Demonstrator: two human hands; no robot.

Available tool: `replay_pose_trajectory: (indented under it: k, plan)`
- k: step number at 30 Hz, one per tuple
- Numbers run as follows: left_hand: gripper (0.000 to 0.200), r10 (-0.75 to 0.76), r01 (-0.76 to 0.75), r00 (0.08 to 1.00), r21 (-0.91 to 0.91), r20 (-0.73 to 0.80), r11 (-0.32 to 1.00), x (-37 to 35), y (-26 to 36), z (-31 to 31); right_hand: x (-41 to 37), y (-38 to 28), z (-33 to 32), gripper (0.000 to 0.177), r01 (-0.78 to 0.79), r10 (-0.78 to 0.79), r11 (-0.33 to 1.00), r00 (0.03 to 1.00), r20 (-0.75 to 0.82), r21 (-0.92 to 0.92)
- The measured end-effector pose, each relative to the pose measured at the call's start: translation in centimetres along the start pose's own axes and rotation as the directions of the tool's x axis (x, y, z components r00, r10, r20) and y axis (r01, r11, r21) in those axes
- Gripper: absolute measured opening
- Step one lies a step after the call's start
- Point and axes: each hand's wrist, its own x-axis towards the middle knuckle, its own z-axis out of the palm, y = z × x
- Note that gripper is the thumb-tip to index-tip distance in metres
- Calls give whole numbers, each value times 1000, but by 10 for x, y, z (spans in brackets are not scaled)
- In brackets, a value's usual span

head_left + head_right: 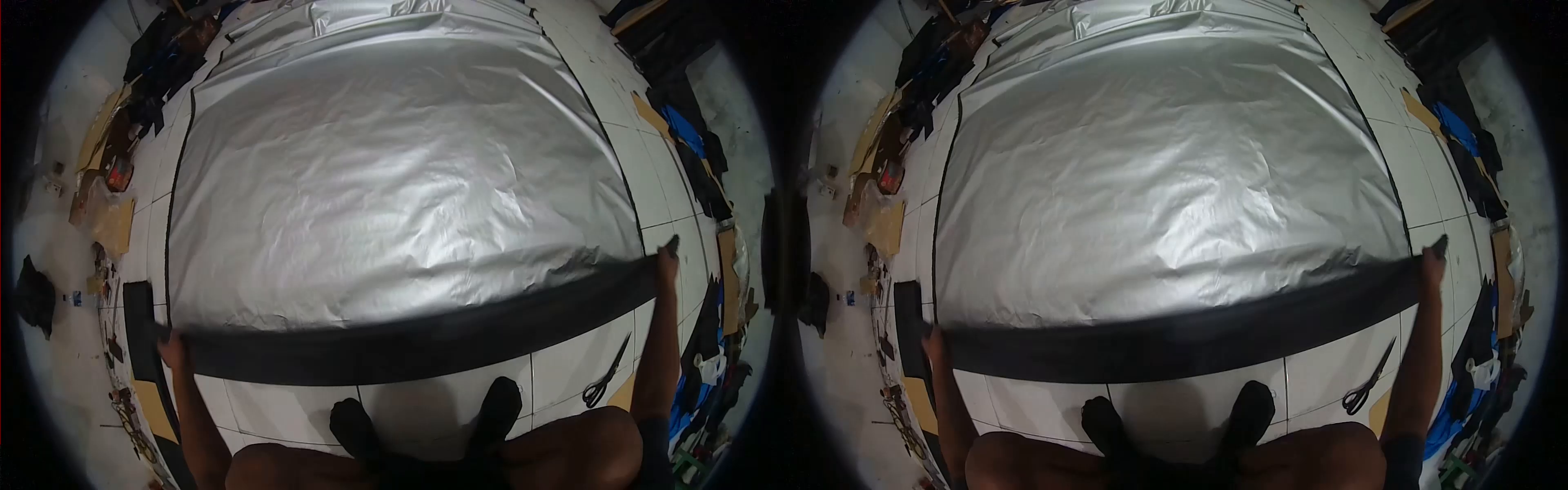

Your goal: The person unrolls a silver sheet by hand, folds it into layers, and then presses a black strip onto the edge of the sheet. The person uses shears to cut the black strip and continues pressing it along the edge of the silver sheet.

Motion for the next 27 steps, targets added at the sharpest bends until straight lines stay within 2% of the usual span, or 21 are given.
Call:
replay_pose_trajectory:
  k: [1, 2, 3, 4, 5, 7, 8, 9, 11, 13, 15, 17, 21, 23, 25, 27]
  plan:
    - [66, -26, 23, 998, -49, -51, 999, -5, 31, 22, 17, 15, 31, 37, 116, -140, 957, 987, -73, -267]
    - [66, -45, 19, 988, -176, -146, 984, -31, 76, 49, 2, 12, 60, 40, 418, -504, 843, 833, -229, -338]
    - [66, 60, -96, 972, -146, -229, 985, -57, 101, 71, -15, 6, 89, 44, 577, -777, 624, 527, -344, -526]
    - [66, 229, -248, 933, -34, -277, 968, -80, 112, 86, -83, -54, 80, 47, 523, -586, 778, 805, -100, -349]
    - [65, 378, -372, 892, 70, -248, 925, -114, 119, 97, -160, -129, 69, 50, 328, -292, 901, 942, 162, -282]
    - [64, 476, -469, 879, 227, 27, 854, -187, 128, 95, -216, -108, 88, 40, 601, -564, 712, 797, 215, -362]
    - [67, 531, -536, 841, 284, 102, 795, -211, 111, 96, -250, -106, 88, 38, 712, -665, 639, 701, 257, -291]
    - [69, 576, -603, 796, 329, 187, 727, -234, 94, 98, -281, -100, 85, 48, 742, -675, 632, 669, 312, -225]
    - [79, 573, -634, 773, 347, 272, 691, -273, 89, 99, -324, -100, 77, 59, 812, -718, 565, 571, 398, -147]
    - [82, 587, -648, 761, 370, 276, 666, -281, 76, 103, -344, -94, 82, 67, 810, -707, 579, 555, 437, -93]
    - [81, 582, -649, 761, 341, 287, 680, -279, 72, 117, -347, -95, 88, 68, 817, -693, 566, 545, 472, -112]
    - [80, 617, -667, 729, 506, 295, 547, -271, 84, 123, -339, -100, 92, 69, 806, -632, 577, 542, 554, -130]
    - [71, 647, -741, 671, 345, 361, 575, -262, 91, 131, -325, -99, 103, 67, 826, -599, 545, 506, 621, -146]
    - [74, 647, -758, 652, 315, 396, 571, -255, 80, 136, -323, -103, 104, 65, 816, -600, 558, 523, 606, -152]
    - [76, 621, -739, 673, 328, 400, 589, -258, 87, 133, -324, -106, 99, 63, 821, -623, 555, 519, 585, -137]
    - [75, 621, -725, 689, 347, 373, 595, -259, 93, 126, -319, -104, 94, 59, 755, -651, 651, 609, 454, -78]
